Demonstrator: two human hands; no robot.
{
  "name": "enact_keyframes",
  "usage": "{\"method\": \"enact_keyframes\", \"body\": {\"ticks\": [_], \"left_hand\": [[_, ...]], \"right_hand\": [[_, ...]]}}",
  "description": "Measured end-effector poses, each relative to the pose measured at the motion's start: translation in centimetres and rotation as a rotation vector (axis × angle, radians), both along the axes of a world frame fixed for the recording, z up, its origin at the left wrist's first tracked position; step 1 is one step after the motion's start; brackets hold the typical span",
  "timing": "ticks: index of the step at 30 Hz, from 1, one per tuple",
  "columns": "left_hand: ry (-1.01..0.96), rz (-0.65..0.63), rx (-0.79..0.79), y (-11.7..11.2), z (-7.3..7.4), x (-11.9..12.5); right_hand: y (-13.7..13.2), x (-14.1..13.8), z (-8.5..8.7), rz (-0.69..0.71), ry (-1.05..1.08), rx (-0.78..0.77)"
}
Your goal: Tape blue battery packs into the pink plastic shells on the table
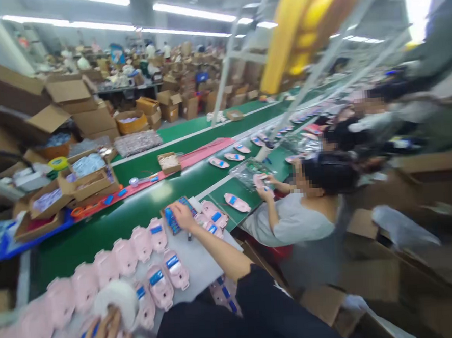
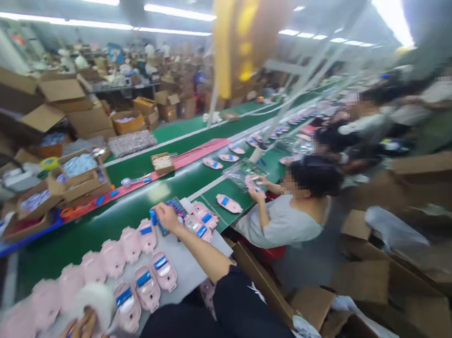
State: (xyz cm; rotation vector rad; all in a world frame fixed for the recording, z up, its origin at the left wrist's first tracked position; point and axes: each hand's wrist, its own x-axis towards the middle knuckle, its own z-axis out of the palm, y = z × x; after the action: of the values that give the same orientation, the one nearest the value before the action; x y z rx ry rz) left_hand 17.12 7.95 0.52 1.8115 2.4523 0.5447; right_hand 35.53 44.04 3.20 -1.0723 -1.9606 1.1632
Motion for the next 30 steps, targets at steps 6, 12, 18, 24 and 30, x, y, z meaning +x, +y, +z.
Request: {"method": "enact_keyframes", "body": {"ticks": [6,12,18,24,30], "left_hand": [[0.16,-0.095,0.074,-0.4,3.0,2.7],[0.231,-0.131,0.065,0.5,5.1,3.7],[0.224,-0.177,-0.022,-0.1,4.6,3.0],[0.213,-0.23,-0.145,-0.2,5.0,1.1],[0.151,-0.321,-0.234,0.0,4.9,-0.5]], "right_hand": [[-9.9,1.1,2.5,0.208,-0.075,0.067],[-14.3,-0.2,3.1,0.307,-0.112,0.294],[-14.1,-1.9,5.0,0.389,-0.365,0.276],[-14.8,-1.6,2.5,0.585,-0.105,-0.232],[-18.7,-2.7,-4.5,0.086,0.409,-0.741]]}}
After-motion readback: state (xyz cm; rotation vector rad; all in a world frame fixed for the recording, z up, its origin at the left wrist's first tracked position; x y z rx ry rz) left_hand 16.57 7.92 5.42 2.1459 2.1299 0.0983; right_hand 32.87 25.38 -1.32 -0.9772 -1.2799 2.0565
